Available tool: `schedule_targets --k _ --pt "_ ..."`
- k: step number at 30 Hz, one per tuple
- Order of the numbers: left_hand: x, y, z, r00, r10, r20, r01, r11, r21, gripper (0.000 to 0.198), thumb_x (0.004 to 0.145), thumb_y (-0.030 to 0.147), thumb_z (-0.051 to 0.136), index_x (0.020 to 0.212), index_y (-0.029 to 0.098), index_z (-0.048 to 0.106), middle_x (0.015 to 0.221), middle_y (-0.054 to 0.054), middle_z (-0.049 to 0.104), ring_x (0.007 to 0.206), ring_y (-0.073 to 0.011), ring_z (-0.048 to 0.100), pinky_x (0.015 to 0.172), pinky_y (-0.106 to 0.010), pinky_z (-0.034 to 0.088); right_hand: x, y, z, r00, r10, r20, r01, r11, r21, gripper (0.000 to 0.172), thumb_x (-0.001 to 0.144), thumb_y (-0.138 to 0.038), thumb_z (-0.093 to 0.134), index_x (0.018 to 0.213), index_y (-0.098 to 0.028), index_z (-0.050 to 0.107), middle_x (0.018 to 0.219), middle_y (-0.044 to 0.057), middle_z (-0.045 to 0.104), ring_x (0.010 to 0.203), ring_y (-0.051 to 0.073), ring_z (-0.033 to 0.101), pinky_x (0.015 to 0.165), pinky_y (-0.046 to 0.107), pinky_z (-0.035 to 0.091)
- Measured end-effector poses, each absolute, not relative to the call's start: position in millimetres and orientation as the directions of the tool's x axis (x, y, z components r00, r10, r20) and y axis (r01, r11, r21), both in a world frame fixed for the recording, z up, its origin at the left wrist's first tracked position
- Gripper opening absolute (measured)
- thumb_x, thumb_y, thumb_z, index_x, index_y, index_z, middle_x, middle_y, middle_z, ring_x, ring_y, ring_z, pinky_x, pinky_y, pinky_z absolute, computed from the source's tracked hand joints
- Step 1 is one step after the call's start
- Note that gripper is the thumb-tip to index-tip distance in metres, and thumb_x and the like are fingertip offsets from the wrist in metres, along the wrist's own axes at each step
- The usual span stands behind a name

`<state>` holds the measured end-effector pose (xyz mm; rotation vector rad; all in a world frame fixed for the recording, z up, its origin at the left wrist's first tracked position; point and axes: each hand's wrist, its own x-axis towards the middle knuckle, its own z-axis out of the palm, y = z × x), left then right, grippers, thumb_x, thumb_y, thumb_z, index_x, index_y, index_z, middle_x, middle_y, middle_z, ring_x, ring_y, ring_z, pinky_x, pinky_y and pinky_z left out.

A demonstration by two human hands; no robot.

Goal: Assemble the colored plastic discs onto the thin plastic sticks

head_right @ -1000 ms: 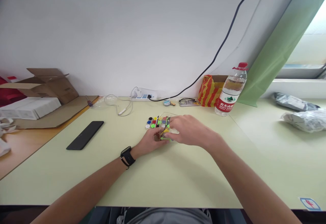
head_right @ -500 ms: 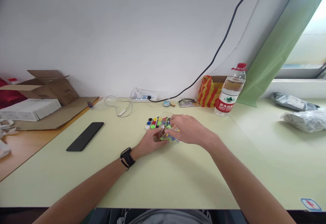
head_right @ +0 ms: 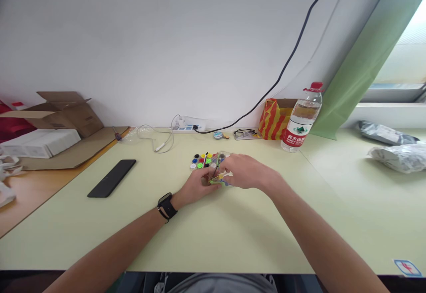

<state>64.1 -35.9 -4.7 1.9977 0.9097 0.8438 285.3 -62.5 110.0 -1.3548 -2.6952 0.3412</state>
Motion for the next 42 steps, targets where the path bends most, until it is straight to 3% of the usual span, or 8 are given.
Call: schedule_targets --k 7,13,17,24,30,32,36,42 --pt "61.0 -32.6 -6.2 0.549 0.798 0.249 0.305 -0.469 0.829 0.021 0.084 0.033 0.074 0.086 0.016 0.061 0.08 0.0 0.056 0.069 -0.0135 0.047 0.061 -0.026 0.038 297.1 -55.3 109.3 -0.535 0.834 0.13 0.782 0.548 -0.297 0.021 0.098 -0.024 0.054 0.082 -0.023 0.069 0.08 0.004 0.071 0.077 0.021 0.063 0.067 0.031 0.042" --pt "60.6 -30.9 -7.6 0.541 0.801 0.255 0.268 -0.451 0.851 0.018 0.082 0.029 0.075 0.084 0.016 0.062 0.079 0.0 0.056 0.07 -0.0142 0.048 0.061 -0.026 0.039 302.6 -56.1 91.3 -0.553 0.746 0.37 0.613 0.666 -0.426 0.015 0.099 -0.026 0.056 0.103 -0.024 0.07 0.103 0.007 0.069 0.098 0.024 0.064 0.081 0.036 0.051" --pt "61.9 -35.4 -0.7 0.557 0.785 0.272 0.187 -0.437 0.88 0.028 0.084 0.038 0.078 0.1 0.016 0.07 0.091 -0.005 0.065 0.081 -0.0182 0.058 0.07 -0.029 0.047 305.5 -59.9 71.2 -0.471 0.72 0.509 0.586 0.687 -0.43 0.017 0.096 -0.032 0.064 0.111 -0.027 0.07 0.129 0.011 0.06 0.118 0.028 0.059 0.1 0.044 0.051" --pt "67.1 -38.7 3.0 0.518 0.805 0.289 0.049 -0.365 0.93 0.029 0.093 0.043 0.071 0.108 0.018 0.074 0.102 -0.008 0.073 0.092 -0.021 0.068 0.084 -0.033 0.055 304.3 -62.4 60.4 -0.475 0.76 0.443 0.66 0.641 -0.391 0.019 0.092 -0.044 0.07 0.101 -0.028 0.075 0.161 0.007 0.031 0.14 0.037 0.043 0.106 0.054 0.049" --pt "69.2 -36.8 1.5 0.444 0.862 0.246 -0.016 -0.267 0.964 0.03 0.082 0.041 0.083 0.092 0.015 0.074 0.092 -0.008 0.073 0.08 -0.0192 0.07 0.077 -0.032 0.059 307.3 -52.8 62.0 -0.528 0.781 0.334 0.619 0.623 -0.479 0.016 0.091 -0.043 0.072 0.092 -0.028 0.078 0.153 0.007 0.043 0.128 0.033 0.056 0.102 0.051 0.054" --pt "68.7 -36.7 3.3 0.437 0.873 0.217 -0.041 -0.221 0.974 0.037 0.076 0.042 0.088 0.099 0.015 0.075 0.093 -0.008 0.074 0.081 -0.0201 0.071 0.076 -0.032 0.059 308.1 -51.9 64.7 -0.556 0.776 0.297 0.593 0.621 -0.513 0.016 0.093 -0.041 0.07 0.091 -0.028 0.079 0.149 0.006 0.047 0.125 0.031 0.058 0.101 0.049 0.055" --pt "67.0 -36.3 7.7 0.505 0.851 0.144 -0.08 -0.12 0.99 0.047 0.092 0.057 0.068 0.115 0.017 0.076 0.105 -0.012 0.075 0.093 -0.0227 0.071 0.082 -0.034 0.058 305.4 -55.4 74.0 -0.603 0.744 0.289 0.531 0.644 -0.55 0.014 0.094 -0.04 0.069 0.095 -0.031 0.08 0.152 0.004 0.045 0.132 0.03 0.054 0.104 0.047 0.054" --pt "68.2 -35.4 5.9 0.452 0.853 0.259 -0.023 -0.279 0.96 0.034 0.094 0.048 0.069 0.092 0.016 0.08 0.085 -0.007 0.073 0.079 -0.0181 0.066 0.075 -0.03 0.053 303.5 -62.9 75.1 -0.508 0.777 0.372 0.534 0.623 -0.572 0.016 0.092 -0.043 0.072 0.099 -0.031 0.078 0.157 0.004 0.038 0.138 0.033 0.048 0.107 0.051 0.051"
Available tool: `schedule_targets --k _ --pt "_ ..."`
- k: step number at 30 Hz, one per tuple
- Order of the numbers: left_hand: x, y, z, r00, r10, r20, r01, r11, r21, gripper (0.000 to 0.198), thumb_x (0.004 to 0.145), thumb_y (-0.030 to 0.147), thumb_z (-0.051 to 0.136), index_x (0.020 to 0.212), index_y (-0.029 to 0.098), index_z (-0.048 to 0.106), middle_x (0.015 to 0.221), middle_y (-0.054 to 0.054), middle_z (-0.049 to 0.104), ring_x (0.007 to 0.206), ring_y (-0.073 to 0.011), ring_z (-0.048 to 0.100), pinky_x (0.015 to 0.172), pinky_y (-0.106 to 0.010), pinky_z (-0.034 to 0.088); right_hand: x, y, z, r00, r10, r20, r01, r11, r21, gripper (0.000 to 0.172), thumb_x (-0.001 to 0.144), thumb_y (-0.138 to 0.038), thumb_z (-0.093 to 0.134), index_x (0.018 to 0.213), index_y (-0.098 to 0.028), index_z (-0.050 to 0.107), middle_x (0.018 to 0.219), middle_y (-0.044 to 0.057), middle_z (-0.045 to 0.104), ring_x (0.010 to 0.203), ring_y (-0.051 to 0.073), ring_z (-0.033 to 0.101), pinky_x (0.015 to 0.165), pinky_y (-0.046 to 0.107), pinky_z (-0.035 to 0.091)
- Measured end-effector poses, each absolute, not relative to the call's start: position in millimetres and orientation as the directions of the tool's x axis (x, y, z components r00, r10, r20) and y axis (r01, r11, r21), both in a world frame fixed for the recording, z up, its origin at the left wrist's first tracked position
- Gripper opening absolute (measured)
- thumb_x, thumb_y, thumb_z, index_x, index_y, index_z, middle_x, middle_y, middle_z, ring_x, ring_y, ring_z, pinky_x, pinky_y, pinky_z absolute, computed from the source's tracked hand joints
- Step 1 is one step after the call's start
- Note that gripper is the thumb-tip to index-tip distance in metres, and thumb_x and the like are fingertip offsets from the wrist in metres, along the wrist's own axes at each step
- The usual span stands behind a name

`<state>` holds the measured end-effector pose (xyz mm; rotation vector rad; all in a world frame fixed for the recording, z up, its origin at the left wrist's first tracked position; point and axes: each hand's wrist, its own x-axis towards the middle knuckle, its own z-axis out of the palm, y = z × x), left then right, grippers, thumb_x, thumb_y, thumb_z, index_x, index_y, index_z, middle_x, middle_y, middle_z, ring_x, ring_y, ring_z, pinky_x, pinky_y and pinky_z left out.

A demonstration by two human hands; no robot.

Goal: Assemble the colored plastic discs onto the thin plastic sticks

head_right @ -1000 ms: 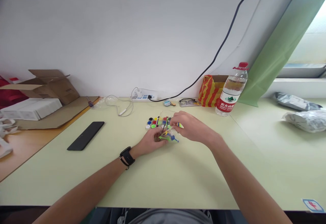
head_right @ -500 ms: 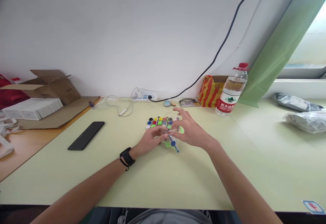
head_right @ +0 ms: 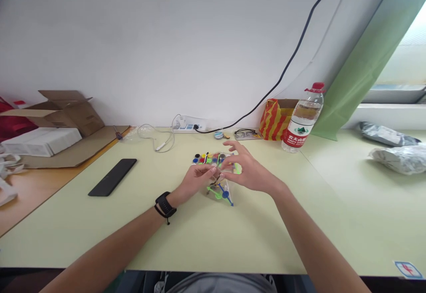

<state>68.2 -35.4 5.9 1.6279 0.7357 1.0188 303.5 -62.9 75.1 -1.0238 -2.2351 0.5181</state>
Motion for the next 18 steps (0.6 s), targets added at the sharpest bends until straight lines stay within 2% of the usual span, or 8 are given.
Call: schedule_targets --k 4,8,12,18 --pt "71.4 -36.1 1.1 0.285 0.913 0.292 -0.04 -0.293 0.955 0.032 0.091 0.046 0.073 0.083 0.015 0.077 0.075 -0.004 0.07 0.069 -0.0149 0.062 0.069 -0.027 0.051 307.9 -62.4 62.4 -0.46 0.802 0.38 0.507 0.589 -0.629 0.018 0.089 -0.044 0.075 0.094 -0.027 0.074 0.147 0.008 0.049 0.127 0.03 0.059 0.108 0.047 0.05" --pt "72.6 -36.7 -0.7 0.187 0.933 0.307 -0.082 -0.296 0.952 0.035 0.091 0.048 0.072 0.08 0.015 0.072 0.075 -0.004 0.069 0.069 -0.0139 0.062 0.066 -0.025 0.052 306.4 -60.0 53.0 -0.478 0.795 0.374 0.466 0.59 -0.659 0.017 0.092 -0.041 0.072 0.085 -0.025 0.071 0.134 0.008 0.06 0.119 0.026 0.064 0.106 0.042 0.051" --pt "72.3 -36.1 -1.2 0.147 0.946 0.29 -0.092 -0.279 0.956 0.035 0.09 0.05 0.073 0.082 0.015 0.071 0.079 -0.005 0.07 0.072 -0.0145 0.064 0.061 -0.024 0.052 301.0 -60.7 55.8 -0.498 0.775 0.389 0.437 0.612 -0.659 0.015 0.091 -0.041 0.072 0.093 -0.027 0.076 0.129 0.008 0.062 0.122 0.027 0.062 0.106 0.042 0.05" --pt "74.9 -38.7 -1.2 0.117 0.951 0.285 -0.094 -0.275 0.957 0.034 0.088 0.049 0.075 0.083 0.016 0.074 0.08 -0.005 0.072 0.072 -0.0155 0.066 0.065 -0.026 0.055 299.8 -61.4 62.9 -0.533 0.771 0.35 0.469 0.613 -0.636 0.016 0.093 -0.04 0.07 0.096 -0.028 0.08 0.12 0.008 0.067 0.104 0.026 0.067 0.093 0.042 0.055"
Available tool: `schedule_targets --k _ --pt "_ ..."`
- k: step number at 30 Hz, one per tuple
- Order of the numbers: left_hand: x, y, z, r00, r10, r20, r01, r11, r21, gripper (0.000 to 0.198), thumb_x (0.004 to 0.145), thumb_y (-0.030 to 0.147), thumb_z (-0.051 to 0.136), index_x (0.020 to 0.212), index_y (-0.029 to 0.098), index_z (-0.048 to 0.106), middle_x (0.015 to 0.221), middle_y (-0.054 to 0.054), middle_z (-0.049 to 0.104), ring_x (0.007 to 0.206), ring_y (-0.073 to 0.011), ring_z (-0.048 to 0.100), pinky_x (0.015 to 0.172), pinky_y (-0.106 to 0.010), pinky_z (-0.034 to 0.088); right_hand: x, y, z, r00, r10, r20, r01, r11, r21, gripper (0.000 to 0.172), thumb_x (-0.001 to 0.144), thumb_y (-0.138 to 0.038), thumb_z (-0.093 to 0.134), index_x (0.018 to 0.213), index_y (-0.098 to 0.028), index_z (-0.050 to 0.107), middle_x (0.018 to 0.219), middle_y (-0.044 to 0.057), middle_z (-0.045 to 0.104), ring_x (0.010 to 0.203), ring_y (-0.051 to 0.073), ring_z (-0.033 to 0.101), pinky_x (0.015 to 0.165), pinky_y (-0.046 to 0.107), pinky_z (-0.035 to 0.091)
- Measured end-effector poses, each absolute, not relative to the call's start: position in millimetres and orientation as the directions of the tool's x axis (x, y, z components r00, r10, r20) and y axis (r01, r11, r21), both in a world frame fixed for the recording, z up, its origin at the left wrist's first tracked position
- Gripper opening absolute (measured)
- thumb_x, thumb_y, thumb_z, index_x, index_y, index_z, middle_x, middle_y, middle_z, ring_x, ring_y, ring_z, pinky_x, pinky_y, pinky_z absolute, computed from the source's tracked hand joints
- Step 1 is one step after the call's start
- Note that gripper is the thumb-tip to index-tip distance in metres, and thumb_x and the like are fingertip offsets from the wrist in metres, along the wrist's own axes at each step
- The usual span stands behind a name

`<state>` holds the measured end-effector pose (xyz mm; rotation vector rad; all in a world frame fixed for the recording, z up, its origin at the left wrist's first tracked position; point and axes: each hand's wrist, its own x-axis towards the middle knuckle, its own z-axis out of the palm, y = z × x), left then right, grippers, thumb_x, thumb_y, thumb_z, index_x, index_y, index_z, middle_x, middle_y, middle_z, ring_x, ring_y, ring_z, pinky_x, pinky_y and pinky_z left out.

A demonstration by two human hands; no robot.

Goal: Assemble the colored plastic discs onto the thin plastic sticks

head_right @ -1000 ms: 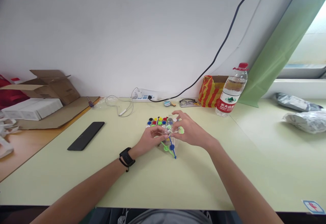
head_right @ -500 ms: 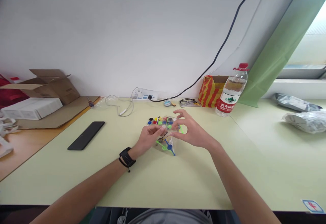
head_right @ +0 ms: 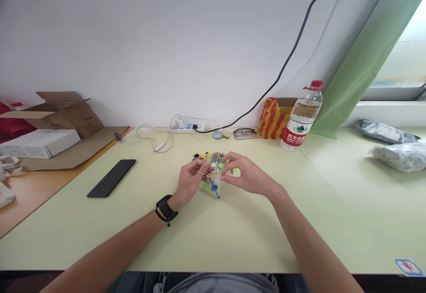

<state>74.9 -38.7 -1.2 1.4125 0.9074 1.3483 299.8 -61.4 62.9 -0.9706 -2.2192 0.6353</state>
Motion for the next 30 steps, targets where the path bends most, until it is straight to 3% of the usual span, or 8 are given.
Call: schedule_targets --k 7,12,16,24,30 --pt "79.2 -44.3 1.7 0.087 0.948 0.306 -0.098 -0.298 0.95 0.031 0.089 0.047 0.075 0.084 0.016 0.076 0.085 -0.007 0.075 0.081 -0.0187 0.069 0.079 -0.03 0.058 301.9 -58.1 72.6 -0.635 0.737 0.23 0.511 0.625 -0.59 0.016 0.093 -0.035 0.068 0.09 -0.026 0.08 0.104 0.007 0.072 0.092 0.024 0.068 0.083 0.037 0.054" --pt "77.5 -43.0 -1.7 0.055 0.942 0.33 -0.055 -0.328 0.943 0.034 0.09 0.048 0.073 0.079 0.016 0.075 0.078 -0.005 0.073 0.074 -0.0171 0.066 0.071 -0.029 0.056 310.0 -56.1 89.0 -0.631 0.734 0.252 0.548 0.651 -0.525 0.015 0.094 -0.029 0.063 0.086 -0.024 0.075 0.092 0.005 0.07 0.079 0.021 0.064 0.072 0.034 0.049" --pt "76.0 -45.5 -2.3 0.073 0.924 0.375 0.011 -0.376 0.926 0.032 0.09 0.047 0.073 0.081 0.017 0.075 0.077 -0.004 0.072 0.073 -0.017 0.065 0.069 -0.028 0.054 311.5 -57.8 93.8 -0.632 0.732 0.256 0.551 0.656 -0.516 0.014 0.088 -0.023 0.065 0.075 -0.023 0.07 0.085 0.004 0.068 0.076 0.019 0.062 0.071 0.033 0.048" --pt "74.8 -45.6 -1.4 0.046 0.929 0.368 0.053 -0.37 0.928 0.031 0.089 0.047 0.074 0.08 0.018 0.076 0.074 -0.003 0.071 0.067 -0.0161 0.062 0.064 -0.028 0.051 304.0 -62.4 69.7 -0.6 0.766 0.233 0.481 0.577 -0.66 0.019 0.09 -0.038 0.071 0.076 -0.025 0.067 0.088 0.004 0.072 0.089 0.024 0.069 0.081 0.037 0.054" --pt "75.7 -42.0 -1.9 0.057 0.931 0.36 -0.015 -0.359 0.933 0.032 0.084 0.046 0.08 0.076 0.017 0.07 0.071 -0.002 0.066 0.063 -0.0131 0.055 0.06 -0.026 0.045 306.1 -65.1 46.6 -0.42 0.848 0.324 0.247 0.45 -0.858 0.024 0.092 -0.045 0.07 0.088 -0.023 0.058 0.091 0.003 0.068 0.089 0.021 0.068 0.09 0.041 0.057"
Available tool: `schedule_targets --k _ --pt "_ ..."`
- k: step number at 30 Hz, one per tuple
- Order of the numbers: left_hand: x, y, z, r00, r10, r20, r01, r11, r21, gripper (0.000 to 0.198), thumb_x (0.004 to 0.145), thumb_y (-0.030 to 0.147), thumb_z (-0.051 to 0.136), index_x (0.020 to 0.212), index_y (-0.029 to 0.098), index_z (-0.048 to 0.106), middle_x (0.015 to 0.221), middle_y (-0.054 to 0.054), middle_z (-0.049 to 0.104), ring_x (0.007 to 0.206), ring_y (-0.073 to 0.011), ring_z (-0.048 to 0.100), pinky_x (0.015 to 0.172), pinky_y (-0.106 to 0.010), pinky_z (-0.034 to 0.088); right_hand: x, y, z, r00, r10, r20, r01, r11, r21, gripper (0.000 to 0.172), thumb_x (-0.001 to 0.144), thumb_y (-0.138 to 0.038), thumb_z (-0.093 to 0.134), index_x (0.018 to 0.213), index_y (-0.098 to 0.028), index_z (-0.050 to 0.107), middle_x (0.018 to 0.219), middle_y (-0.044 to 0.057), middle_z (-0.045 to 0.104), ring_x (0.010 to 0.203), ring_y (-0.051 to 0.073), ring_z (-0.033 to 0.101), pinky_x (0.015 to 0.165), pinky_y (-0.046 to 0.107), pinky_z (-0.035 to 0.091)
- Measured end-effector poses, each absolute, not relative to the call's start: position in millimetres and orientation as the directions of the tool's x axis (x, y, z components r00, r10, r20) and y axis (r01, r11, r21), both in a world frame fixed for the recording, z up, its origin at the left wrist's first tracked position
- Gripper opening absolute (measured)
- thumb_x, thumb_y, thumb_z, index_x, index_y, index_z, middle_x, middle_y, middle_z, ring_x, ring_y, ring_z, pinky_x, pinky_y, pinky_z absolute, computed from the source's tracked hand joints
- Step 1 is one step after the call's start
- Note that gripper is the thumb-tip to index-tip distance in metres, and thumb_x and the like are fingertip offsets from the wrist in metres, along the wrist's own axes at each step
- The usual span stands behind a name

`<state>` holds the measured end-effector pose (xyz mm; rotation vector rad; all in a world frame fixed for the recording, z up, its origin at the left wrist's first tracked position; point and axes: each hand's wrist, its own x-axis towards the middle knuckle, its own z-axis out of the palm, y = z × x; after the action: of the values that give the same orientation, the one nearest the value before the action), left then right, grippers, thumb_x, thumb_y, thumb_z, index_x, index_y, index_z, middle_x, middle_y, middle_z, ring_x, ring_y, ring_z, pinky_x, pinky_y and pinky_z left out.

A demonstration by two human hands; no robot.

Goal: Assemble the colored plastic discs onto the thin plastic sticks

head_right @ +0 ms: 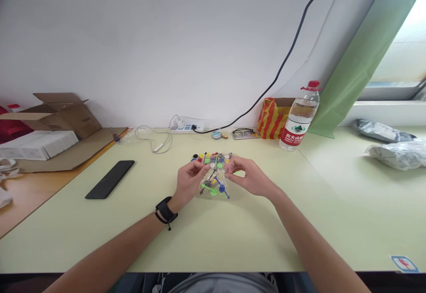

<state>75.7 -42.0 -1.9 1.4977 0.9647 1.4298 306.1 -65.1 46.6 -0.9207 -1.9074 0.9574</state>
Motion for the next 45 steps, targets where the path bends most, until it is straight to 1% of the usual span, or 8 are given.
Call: schedule_targets --k 2,6,10,15,21,27,38,45 --pt "76.7 -41.9 -1.6 0.077 0.933 0.351 -0.032 -0.35 0.936 0.034 0.086 0.047 0.078 0.076 0.017 0.066 0.068 0.0 0.062 0.06 -0.0116 0.052 0.058 -0.025 0.043 302.0 -66.8 36.7 -0.32 0.878 0.357 0.13 0.414 -0.901 0.029 0.091 -0.044 0.073 0.105 -0.026 0.055 0.09 0.001 0.065 0.089 0.02 0.068 0.092 0.041 0.057" --pt "78.5 -42.1 -2.0 0.12 0.926 0.359 -0.082 -0.351 0.933 0.034 0.094 0.05 0.068 0.084 0.019 0.058 0.064 0.003 0.054 0.058 -0.0109 0.048 0.057 -0.024 0.041 289.8 -66.9 16.2 -0.157 0.934 0.32 -0.039 0.317 -0.947 0.064 0.085 -0.046 0.079 0.135 -0.032 0.041 0.095 -0.001 0.064 0.094 0.02 0.068 0.087 0.039 0.058" --pt "77.4 -39.4 -2.6 0.115 0.909 0.4 -0.095 -0.391 0.916 0.036 0.098 0.053 0.062 0.086 0.02 0.054 0.071 0.002 0.055 0.063 -0.0114 0.05 0.061 -0.024 0.043 283.7 -64.1 4.1 -0.302 0.939 0.165 0.093 0.201 -0.975 0.042 0.081 -0.056 0.079 0.1 -0.021 0.065 0.094 0.004 0.068 0.083 0.019 0.065 0.072 0.033 0.055" --pt "74.8 -35.9 0.9 0.131 0.922 0.364 -0.149 -0.345 0.927 0.038 0.094 0.055 0.066 0.087 0.019 0.056 0.086 -0.004 0.068 0.076 -0.0148 0.062 0.076 -0.029 0.054 285.0 -65.2 7.1 -0.369 0.921 0.12 0.081 0.161 -0.984 0.045 0.08 -0.058 0.08 0.075 -0.02 0.055 0.078 -0.001 0.062 0.069 0.015 0.057 0.064 0.03 0.048" --pt "78.7 -40.9 3.7 0.178 0.955 0.236 -0.233 -0.192 0.953 0.039 0.086 0.053 0.076 0.084 0.018 0.058 0.082 -0.003 0.071 0.077 -0.0168 0.07 0.082 -0.033 0.06 287.5 -63.4 11.0 -0.323 0.923 0.21 0.045 0.237 -0.97 0.037 0.085 -0.055 0.076 0.09 -0.02 0.064 0.093 0.003 0.068 0.084 0.018 0.061 0.078 0.034 0.051" --pt "78.3 -40.2 6.2 0.229 0.953 0.197 -0.221 -0.146 0.964 0.038 0.082 0.047 0.082 0.101 0.017 0.069 0.1 -0.01 0.076 0.096 -0.0234 0.073 0.087 -0.037 0.06 287.1 -62.5 9.2 -0.208 0.959 0.193 0.001 0.197 -0.98 0.036 0.083 -0.054 0.077 0.093 -0.021 0.069 0.097 0.005 0.07 0.092 0.022 0.063 0.082 0.036 0.051" --pt "79.0 -35.8 5.3 0.25 0.923 0.293 -0.042 -0.292 0.955 0.031 0.086 0.046 0.078 0.088 0.014 0.078 0.079 -0.005 0.071 0.07 -0.014 0.061 0.066 -0.025 0.05 262.4 -57.7 2.6 -0.1 0.983 0.157 -0.046 0.153 -0.987 0.025 0.08 -0.041 0.075 0.075 -0.019 0.064 0.074 0.0 0.06 0.074 0.016 0.053 0.07 0.03 0.042" --pt "81.2 -38.9 4.4 0.138 0.924 0.356 -0.039 -0.354 0.934 0.033 0.087 0.046 0.076 0.08 0.014 0.077 0.069 -0.002 0.065 0.063 -0.0122 0.054 0.062 -0.024 0.045 259.9 -59.6 -0.8 -0.018 0.985 0.171 0.022 0.172 -0.985 0.008 0.071 -0.023 0.055 0.064 -0.021 0.053 0.06 -0.003 0.048 0.06 0.014 0.044 0.06 0.028 0.034"
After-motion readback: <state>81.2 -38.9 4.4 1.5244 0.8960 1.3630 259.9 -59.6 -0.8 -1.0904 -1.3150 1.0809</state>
